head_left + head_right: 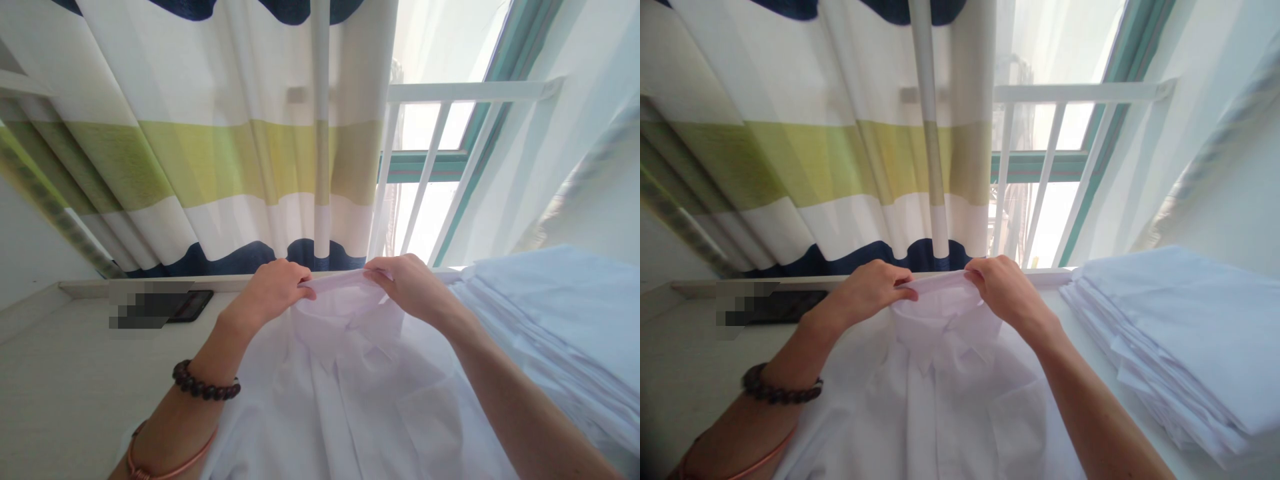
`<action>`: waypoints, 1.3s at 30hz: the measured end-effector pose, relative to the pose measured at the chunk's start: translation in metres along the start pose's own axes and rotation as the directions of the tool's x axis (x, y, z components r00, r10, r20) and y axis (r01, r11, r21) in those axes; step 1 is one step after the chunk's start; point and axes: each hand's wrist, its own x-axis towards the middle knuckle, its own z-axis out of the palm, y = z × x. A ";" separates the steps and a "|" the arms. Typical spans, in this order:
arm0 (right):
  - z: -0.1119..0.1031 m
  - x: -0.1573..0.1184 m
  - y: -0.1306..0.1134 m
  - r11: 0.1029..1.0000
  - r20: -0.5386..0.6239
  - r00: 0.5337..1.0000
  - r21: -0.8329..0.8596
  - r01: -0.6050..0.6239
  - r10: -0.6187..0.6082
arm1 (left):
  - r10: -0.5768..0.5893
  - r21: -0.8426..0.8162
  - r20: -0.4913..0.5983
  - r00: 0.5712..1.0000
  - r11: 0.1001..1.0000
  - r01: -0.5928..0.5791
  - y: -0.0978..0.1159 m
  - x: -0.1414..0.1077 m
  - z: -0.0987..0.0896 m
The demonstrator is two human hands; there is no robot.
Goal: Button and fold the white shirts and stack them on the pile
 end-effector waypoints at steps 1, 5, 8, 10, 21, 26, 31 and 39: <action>0.000 0.000 0.000 1.000 0.011 1.000 -0.013 0.002 -0.002 | 0.017 0.009 0.013 1.000 1.000 -0.017 0.001 -0.001 0.000; 0.002 -0.002 -0.004 0.998 0.063 0.998 -0.065 0.009 -0.005 | 0.071 0.042 0.058 0.996 0.996 -0.074 0.002 -0.002 0.000; 0.004 -0.002 -0.006 0.997 0.097 0.995 -0.071 0.013 -0.006 | 0.077 0.030 0.076 0.994 0.996 -0.079 -0.002 -0.003 0.002; 0.005 -0.002 -0.007 0.997 0.097 0.995 -0.076 -0.002 0.010 | 0.063 -0.030 0.090 0.994 0.998 -0.061 -0.006 -0.003 0.005; 0.005 0.001 0.009 0.989 0.141 0.984 -0.118 -0.094 0.110 | -0.152 -0.019 0.187 0.971 0.987 0.158 -0.015 -0.002 0.004; 0.003 0.001 0.013 0.969 0.210 0.963 -0.215 -0.120 0.166 | -0.076 0.026 0.230 0.970 0.997 0.072 -0.010 -0.005 0.001; 0.001 0.000 0.011 0.951 0.219 0.964 -0.299 -0.080 0.150 | -0.012 -0.038 0.254 0.967 0.999 0.022 -0.018 -0.006 0.005; -0.004 0.002 0.013 0.985 0.231 0.960 0.027 -0.171 0.161 | 0.315 -0.200 -0.140 0.939 0.919 -0.338 -0.010 -0.008 0.002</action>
